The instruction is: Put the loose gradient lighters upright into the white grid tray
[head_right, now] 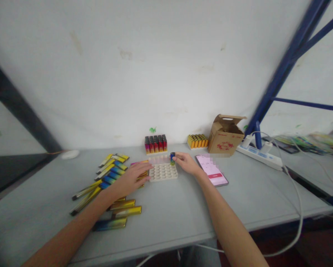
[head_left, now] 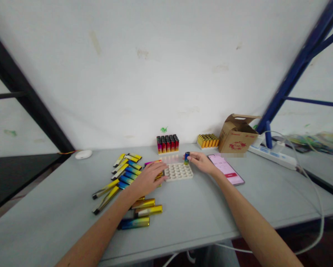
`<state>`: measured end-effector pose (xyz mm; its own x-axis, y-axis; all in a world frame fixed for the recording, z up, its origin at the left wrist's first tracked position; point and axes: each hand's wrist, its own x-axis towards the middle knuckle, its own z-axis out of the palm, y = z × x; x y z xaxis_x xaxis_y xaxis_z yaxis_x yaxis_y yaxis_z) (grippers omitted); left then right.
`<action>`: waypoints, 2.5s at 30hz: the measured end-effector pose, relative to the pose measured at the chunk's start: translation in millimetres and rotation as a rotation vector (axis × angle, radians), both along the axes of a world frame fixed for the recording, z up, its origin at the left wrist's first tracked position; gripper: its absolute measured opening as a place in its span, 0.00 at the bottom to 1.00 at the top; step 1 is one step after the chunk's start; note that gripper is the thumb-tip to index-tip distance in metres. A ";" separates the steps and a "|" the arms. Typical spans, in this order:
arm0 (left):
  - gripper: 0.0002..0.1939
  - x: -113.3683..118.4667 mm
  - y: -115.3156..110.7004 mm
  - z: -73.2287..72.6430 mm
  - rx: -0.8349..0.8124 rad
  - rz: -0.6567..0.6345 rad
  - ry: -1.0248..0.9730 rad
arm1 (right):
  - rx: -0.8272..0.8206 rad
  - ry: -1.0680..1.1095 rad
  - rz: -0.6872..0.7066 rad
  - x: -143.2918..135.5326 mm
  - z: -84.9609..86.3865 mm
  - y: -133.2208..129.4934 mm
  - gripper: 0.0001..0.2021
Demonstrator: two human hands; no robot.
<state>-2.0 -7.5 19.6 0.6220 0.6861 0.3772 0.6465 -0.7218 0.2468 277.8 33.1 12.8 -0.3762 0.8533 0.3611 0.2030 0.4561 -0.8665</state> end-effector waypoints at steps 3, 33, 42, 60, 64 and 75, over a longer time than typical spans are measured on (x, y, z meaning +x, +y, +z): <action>0.19 -13.7 10.0 4.9 0.061 0.166 -0.063 | -0.049 0.035 0.008 0.3 -2.5 1.6 0.15; 0.12 -33.5 31.0 -9.5 0.042 0.465 0.032 | 0.385 -0.105 -0.531 -14.5 -12.8 -2.7 0.30; 0.09 -20.1 19.4 3.8 0.207 0.307 -0.193 | 0.754 -0.327 -0.426 -42.1 2.2 -27.7 0.10; 0.22 12.2 -17.0 16.3 0.289 0.065 -0.265 | 0.295 -0.056 -0.186 -73.2 2.1 -39.5 0.06; 0.17 9.2 -13.6 11.0 0.156 0.067 -0.188 | -0.017 0.247 -0.079 -66.5 8.5 -37.2 0.09; 0.14 8.7 -8.3 -2.5 0.104 0.031 -0.055 | -0.268 0.581 -0.023 -30.6 31.9 -23.9 0.19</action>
<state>6.6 -15.7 17.1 0.5778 0.6601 0.4799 0.6563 -0.7254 0.2075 247.2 9.2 44.6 -0.1639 0.9478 0.2736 -0.3272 0.2095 -0.9214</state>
